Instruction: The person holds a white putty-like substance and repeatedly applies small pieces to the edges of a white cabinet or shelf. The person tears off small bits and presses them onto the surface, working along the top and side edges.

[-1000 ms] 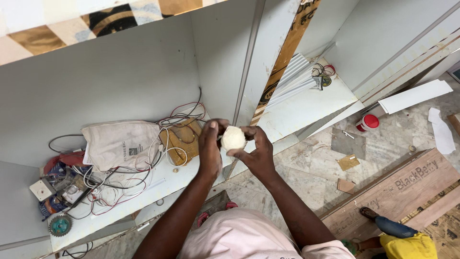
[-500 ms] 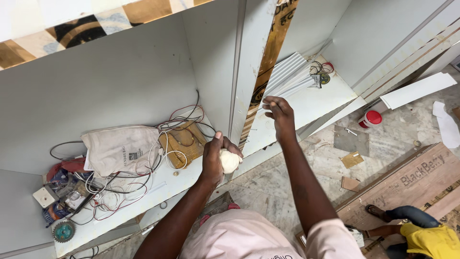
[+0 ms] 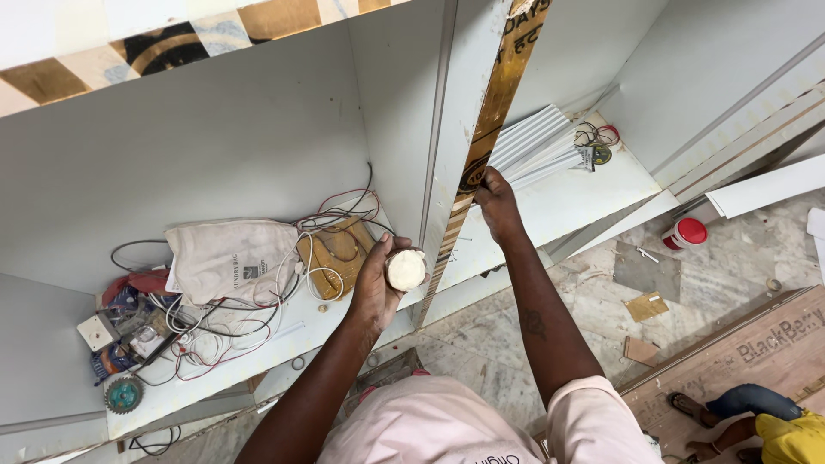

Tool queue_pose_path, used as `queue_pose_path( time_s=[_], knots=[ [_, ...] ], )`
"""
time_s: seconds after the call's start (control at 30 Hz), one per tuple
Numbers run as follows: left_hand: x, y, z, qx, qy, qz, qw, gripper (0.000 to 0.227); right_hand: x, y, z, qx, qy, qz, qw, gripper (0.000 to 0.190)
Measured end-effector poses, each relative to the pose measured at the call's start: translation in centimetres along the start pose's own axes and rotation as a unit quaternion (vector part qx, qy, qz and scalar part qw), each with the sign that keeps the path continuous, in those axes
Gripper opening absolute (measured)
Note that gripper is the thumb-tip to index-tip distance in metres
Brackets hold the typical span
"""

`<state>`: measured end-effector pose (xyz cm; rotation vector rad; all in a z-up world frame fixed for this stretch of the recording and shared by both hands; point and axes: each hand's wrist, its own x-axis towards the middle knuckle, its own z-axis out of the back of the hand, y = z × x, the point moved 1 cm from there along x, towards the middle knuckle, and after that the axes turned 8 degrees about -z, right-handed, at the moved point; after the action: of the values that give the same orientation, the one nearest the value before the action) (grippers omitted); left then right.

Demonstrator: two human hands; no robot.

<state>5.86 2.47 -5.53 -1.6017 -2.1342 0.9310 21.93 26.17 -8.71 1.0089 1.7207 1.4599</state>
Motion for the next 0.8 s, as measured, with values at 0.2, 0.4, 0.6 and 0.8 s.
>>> queue_pose_path(
  time_s=[0.2, 0.4, 0.6, 0.8],
  knots=[
    [-0.1, 0.4, -1.0, 0.013, 0.021, -0.004, 1.000, 0.042, 0.4, 0.1, -0.3, -0.012, -0.029, -0.033, 0.999, 0.044],
    [-0.2, 0.3, -1.1, 0.015, 0.010, -0.003, 1.000, 0.041, 0.5, -0.2, -0.3, -0.037, -0.072, -0.075, 0.994, 0.043],
    [-0.2, 0.7, -1.4, 0.023, 0.013, -0.008, 1.000, 0.042, 1.9, -3.3, 1.6, 0.008, -0.045, -0.031, 0.998, 0.034],
    [-0.2, 0.9, -1.3, 0.029, 0.002, 0.001, 1.000, 0.043, 1.2, -3.3, 1.4, 0.019, -0.023, 0.022, 0.999, 0.033]
  ],
)
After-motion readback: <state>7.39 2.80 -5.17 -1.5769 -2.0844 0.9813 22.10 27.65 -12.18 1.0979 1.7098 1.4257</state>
